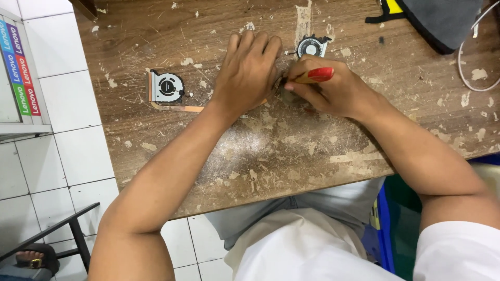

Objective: The person cleans two small laptop cooling fans and a copper heat pipe using a small brush. They scrub the fan blades and housing, then brush the heat pipe. Finally, they reattach a fan to its black plastic housing and secure it with a screwdriver.

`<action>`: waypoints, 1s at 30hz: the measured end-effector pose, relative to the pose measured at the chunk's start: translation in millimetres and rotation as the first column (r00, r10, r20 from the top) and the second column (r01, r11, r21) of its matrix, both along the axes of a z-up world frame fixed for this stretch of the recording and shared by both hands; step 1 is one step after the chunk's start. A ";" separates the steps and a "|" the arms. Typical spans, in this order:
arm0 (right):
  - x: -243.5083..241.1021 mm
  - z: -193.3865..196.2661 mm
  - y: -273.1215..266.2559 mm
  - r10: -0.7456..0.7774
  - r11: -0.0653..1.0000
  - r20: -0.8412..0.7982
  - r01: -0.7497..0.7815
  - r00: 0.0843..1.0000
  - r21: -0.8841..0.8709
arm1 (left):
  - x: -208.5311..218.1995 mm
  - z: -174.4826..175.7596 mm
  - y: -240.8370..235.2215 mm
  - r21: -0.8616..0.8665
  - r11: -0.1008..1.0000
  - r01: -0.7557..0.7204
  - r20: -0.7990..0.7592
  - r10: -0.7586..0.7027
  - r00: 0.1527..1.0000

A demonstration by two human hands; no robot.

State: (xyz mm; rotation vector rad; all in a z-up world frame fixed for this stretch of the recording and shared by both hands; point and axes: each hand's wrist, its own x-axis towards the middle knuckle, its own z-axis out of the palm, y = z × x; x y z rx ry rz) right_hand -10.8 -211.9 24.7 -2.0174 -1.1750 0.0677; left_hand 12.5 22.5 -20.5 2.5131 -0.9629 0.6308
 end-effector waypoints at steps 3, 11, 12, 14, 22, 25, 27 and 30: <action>-3.8 7.1 6.9 -0.010 1.000 -0.008 0.010 1.000 -0.020 | 1.3 -1.5 0.2 -0.004 1.000 0.001 0.001 -0.001 1.000; -2.9 13.7 8.9 -0.035 0.999 0.107 0.038 0.994 -0.027 | 1.2 -0.9 0.5 -0.004 1.000 0.013 -0.064 -0.013 0.998; -4.2 16.5 10.7 -0.004 0.999 0.060 0.006 0.998 -0.034 | 1.0 -0.7 0.6 0.018 1.000 0.006 -0.052 -0.005 0.999; -2.8 14.4 8.1 0.027 0.999 0.010 -0.027 1.000 -0.035 | -0.6 0.1 1.3 0.044 0.999 -0.002 -0.043 0.004 0.999; 1.8 23.2 -6.8 0.000 0.998 0.079 0.006 0.997 -0.069 | 0.3 -0.9 -0.3 -0.004 1.000 0.004 -0.022 -0.004 1.000; 6.4 11.9 -8.9 0.127 0.992 -0.024 -0.127 0.992 0.007 | -0.5 4.8 -0.5 -0.042 0.999 0.021 -0.069 -0.024 0.997; 7.5 20.0 -12.4 0.152 0.988 -0.079 -0.152 0.985 0.006 | -0.2 7.3 -0.3 -0.050 0.998 0.028 -0.058 -0.031 0.998; 5.8 28.0 -18.5 0.083 0.995 -0.048 -0.086 0.995 -0.049 | 0.2 9.6 0.2 -0.063 0.997 0.053 -0.042 -0.056 0.998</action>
